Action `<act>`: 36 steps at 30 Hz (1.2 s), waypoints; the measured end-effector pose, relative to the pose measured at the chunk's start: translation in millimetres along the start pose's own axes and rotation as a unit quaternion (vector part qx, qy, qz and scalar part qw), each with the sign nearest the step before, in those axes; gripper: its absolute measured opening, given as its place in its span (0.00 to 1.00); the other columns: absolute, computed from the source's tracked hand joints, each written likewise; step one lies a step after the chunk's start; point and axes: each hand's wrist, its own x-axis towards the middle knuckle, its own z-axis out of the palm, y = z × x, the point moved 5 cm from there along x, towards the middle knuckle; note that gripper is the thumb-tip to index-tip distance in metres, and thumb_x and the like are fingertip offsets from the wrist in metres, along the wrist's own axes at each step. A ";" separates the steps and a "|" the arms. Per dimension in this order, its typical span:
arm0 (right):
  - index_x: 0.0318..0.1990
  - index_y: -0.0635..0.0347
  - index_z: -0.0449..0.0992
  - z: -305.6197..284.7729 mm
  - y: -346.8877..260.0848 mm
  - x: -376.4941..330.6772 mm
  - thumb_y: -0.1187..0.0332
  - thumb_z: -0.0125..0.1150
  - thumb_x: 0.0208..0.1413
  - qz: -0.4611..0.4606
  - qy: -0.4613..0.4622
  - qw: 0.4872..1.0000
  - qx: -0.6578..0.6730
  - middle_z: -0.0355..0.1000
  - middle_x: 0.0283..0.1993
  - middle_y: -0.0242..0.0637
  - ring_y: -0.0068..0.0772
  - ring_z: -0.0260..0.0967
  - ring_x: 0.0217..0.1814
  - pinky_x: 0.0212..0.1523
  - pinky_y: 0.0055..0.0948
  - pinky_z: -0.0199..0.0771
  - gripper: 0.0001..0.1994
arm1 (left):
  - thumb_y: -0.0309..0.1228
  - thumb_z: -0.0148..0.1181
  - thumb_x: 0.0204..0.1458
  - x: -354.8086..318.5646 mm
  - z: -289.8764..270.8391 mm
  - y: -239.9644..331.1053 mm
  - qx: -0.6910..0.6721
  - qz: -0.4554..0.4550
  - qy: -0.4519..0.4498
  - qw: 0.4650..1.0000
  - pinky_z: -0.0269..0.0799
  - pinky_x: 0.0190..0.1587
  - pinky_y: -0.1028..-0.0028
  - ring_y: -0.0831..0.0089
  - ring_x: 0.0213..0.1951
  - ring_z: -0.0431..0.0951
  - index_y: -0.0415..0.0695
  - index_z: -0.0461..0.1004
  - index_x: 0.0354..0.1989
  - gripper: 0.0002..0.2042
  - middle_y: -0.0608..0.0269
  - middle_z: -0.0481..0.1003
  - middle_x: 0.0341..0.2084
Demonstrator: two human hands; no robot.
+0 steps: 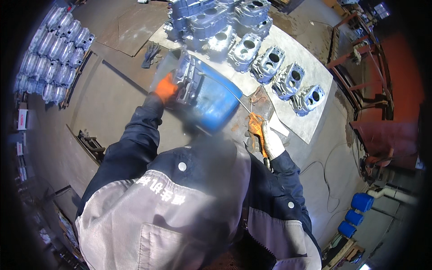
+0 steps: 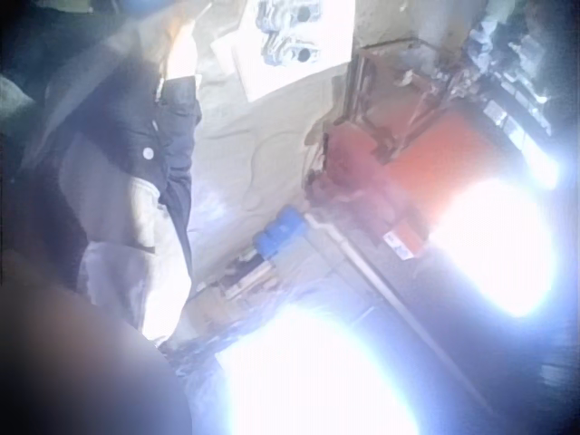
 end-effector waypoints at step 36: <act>0.59 0.55 0.70 0.6 -42.0 -57.0 0.44 0.38 0.66 0.150 -0.074 0.981 -0.094 0.73 0.33 0.26 0.17 0.61 0.25 0.25 0.19 0.60 0.28 | 0.35 0.65 0.52 5.4 7.4 -22.4 -0.415 -0.036 -0.141 0.898 0.75 0.36 0.73 0.78 0.33 0.77 0.41 0.73 0.47 0.17 0.66 0.78 0.34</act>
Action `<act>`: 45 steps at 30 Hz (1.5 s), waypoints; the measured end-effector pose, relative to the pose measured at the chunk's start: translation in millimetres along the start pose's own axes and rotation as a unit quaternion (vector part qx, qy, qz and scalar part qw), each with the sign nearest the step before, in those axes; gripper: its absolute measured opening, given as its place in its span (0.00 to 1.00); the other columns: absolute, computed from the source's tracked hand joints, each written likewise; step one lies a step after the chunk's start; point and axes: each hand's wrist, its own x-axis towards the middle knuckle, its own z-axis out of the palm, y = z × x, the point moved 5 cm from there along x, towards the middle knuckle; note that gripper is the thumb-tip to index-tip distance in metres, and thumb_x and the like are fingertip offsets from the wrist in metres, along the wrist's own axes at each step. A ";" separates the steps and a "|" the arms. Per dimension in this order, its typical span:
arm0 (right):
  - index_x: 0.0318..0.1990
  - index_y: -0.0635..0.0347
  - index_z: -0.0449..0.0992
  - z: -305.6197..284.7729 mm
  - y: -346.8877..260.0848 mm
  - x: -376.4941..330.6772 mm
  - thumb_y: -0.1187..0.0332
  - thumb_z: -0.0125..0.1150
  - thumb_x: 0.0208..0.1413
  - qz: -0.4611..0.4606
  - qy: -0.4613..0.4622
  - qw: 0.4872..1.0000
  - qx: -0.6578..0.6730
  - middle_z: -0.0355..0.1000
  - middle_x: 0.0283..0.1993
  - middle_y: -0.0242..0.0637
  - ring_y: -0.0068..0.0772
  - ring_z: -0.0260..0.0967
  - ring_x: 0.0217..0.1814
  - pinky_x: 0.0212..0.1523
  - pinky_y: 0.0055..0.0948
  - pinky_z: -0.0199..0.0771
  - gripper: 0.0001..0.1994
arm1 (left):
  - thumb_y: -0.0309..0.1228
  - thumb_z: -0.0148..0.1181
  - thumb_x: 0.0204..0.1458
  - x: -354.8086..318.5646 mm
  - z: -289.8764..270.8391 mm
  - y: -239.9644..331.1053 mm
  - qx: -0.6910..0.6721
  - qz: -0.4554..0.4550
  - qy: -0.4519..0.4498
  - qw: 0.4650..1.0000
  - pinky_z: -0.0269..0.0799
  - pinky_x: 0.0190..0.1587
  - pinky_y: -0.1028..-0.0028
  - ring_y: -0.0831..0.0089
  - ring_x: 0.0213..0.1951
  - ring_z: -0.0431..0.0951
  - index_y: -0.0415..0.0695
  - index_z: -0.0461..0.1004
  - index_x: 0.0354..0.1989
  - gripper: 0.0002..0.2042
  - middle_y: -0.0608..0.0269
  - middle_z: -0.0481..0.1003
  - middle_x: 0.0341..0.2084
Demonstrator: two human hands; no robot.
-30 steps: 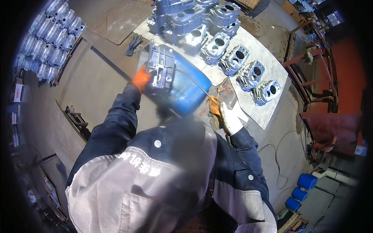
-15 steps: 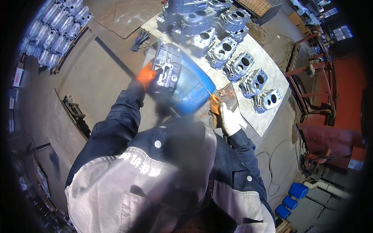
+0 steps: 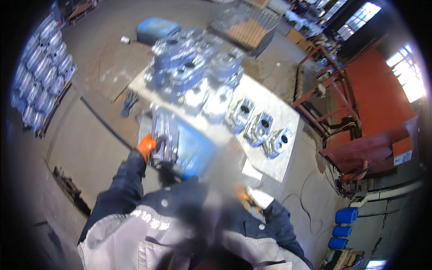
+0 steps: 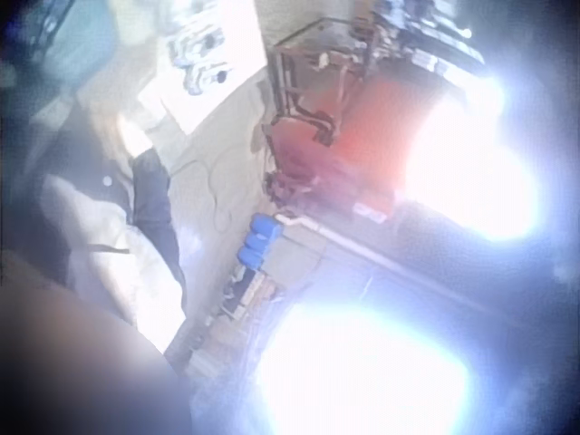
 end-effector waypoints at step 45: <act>0.57 0.59 0.67 450.1 76.6 150.3 0.39 0.42 0.61 0.035 -0.333 0.876 -0.348 0.69 0.46 0.34 0.27 0.66 0.44 0.44 0.23 0.67 0.32 | 0.36 0.50 0.58 -854.3 -121.9 -305.4 0.118 -0.200 0.883 0.408 0.72 0.35 0.62 0.55 0.32 0.77 0.39 0.75 0.33 0.13 0.50 0.76 0.28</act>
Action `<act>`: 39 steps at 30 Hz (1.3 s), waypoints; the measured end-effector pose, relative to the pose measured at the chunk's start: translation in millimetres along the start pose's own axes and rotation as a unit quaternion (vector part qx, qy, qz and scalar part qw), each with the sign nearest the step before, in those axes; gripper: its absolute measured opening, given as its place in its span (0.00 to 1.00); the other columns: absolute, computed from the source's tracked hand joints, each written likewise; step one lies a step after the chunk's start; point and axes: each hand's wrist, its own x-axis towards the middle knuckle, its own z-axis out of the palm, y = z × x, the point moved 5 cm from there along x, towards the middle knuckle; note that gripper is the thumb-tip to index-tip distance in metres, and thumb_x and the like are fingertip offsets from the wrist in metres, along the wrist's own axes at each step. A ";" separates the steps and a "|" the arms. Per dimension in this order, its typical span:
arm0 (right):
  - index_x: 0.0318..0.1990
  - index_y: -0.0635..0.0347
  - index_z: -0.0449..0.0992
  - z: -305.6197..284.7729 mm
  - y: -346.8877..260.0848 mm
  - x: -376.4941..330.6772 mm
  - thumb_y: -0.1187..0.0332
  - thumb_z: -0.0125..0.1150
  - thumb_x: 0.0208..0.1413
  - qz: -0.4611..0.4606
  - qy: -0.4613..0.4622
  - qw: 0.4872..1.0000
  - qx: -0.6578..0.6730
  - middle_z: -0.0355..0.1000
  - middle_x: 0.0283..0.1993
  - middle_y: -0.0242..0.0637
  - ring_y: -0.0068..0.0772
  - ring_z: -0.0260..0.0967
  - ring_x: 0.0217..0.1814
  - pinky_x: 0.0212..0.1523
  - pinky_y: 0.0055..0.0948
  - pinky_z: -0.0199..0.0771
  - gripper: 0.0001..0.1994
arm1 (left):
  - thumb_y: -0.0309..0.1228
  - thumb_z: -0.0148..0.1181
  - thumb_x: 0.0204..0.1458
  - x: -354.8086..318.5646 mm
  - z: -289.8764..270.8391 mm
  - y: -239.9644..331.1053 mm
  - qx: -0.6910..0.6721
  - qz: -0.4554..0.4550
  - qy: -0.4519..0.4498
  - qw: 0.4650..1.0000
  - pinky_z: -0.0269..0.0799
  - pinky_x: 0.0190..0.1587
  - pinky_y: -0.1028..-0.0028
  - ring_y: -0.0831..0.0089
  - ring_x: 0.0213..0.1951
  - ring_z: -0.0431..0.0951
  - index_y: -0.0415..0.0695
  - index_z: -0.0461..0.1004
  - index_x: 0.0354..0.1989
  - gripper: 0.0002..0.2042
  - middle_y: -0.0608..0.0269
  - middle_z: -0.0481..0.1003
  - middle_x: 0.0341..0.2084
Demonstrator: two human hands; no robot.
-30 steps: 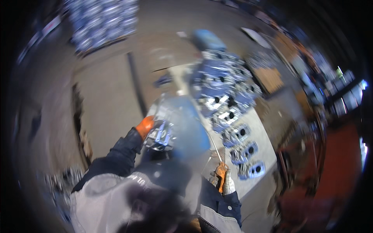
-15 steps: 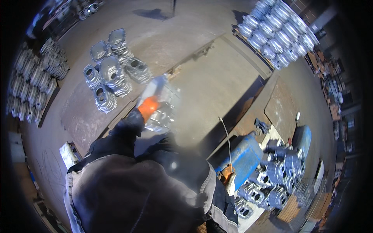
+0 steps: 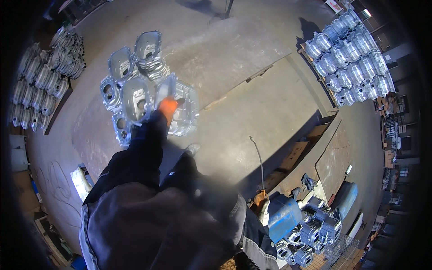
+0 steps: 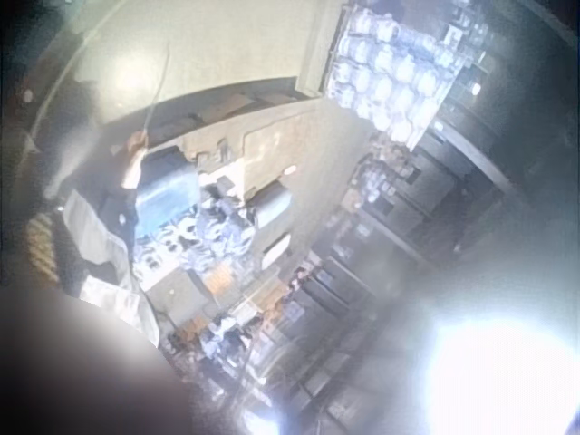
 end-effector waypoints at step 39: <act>0.64 0.58 0.61 -56.0 155.3 -208.5 0.50 0.46 0.65 -0.282 0.294 0.724 0.557 0.70 0.53 0.41 0.34 0.74 0.47 0.49 0.35 0.76 0.27 | 0.17 0.43 0.47 -213.1 273.3 385.3 -0.191 0.203 -0.545 0.791 0.64 0.17 0.77 0.73 0.19 0.75 0.49 0.56 0.65 0.32 0.55 0.75 0.49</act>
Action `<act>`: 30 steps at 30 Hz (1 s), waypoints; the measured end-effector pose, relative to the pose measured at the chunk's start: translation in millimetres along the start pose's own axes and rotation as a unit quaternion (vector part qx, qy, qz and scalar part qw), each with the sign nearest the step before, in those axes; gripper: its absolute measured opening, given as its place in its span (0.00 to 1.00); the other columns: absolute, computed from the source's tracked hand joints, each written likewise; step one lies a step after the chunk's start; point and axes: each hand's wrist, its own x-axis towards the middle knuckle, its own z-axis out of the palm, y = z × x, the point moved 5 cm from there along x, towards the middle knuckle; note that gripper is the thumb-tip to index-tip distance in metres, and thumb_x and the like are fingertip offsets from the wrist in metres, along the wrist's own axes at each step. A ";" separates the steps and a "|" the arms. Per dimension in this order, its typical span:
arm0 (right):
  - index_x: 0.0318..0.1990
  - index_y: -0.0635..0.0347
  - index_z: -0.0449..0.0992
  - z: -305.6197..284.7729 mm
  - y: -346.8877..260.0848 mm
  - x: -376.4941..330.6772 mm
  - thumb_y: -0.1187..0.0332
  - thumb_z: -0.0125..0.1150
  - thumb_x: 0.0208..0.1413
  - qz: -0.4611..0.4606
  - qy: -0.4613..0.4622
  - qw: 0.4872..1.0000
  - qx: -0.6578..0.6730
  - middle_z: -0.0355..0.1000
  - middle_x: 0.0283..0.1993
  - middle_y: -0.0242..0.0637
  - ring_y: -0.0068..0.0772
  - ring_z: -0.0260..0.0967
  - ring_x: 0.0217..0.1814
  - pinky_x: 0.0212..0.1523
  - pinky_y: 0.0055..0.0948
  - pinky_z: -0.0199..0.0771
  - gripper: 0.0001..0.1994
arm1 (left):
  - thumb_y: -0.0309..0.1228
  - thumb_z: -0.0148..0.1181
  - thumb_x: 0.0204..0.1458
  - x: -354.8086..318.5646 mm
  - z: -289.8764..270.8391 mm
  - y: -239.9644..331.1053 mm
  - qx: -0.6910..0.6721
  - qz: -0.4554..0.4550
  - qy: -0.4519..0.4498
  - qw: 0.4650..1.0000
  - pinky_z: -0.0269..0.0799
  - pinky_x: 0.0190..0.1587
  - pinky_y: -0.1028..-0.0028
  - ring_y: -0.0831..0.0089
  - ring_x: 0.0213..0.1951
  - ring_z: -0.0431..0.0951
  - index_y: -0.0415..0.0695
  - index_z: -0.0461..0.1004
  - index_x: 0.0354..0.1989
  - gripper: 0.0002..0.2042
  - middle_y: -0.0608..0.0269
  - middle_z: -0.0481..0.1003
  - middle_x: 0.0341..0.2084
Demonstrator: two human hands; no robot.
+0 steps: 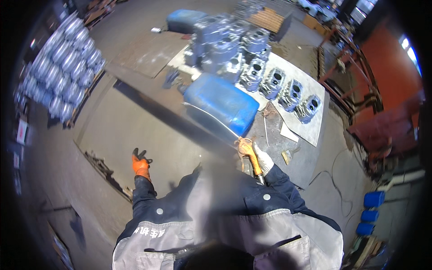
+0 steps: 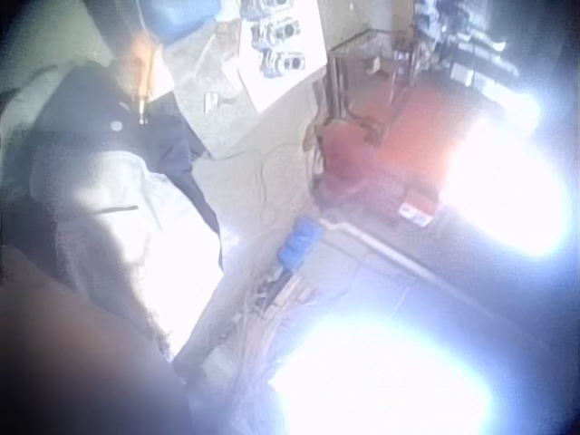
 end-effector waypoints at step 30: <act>0.54 0.66 0.66 3.6 98.8 -34.5 0.61 0.50 0.65 -0.296 0.415 0.758 0.407 0.70 0.47 0.41 0.34 0.69 0.49 0.51 0.29 0.70 0.18 | 0.46 0.69 0.36 -38.9 884.2 155.7 0.332 0.532 -0.598 0.499 0.68 0.53 0.62 0.49 0.50 0.71 0.31 0.51 0.64 0.49 0.38 0.70 0.47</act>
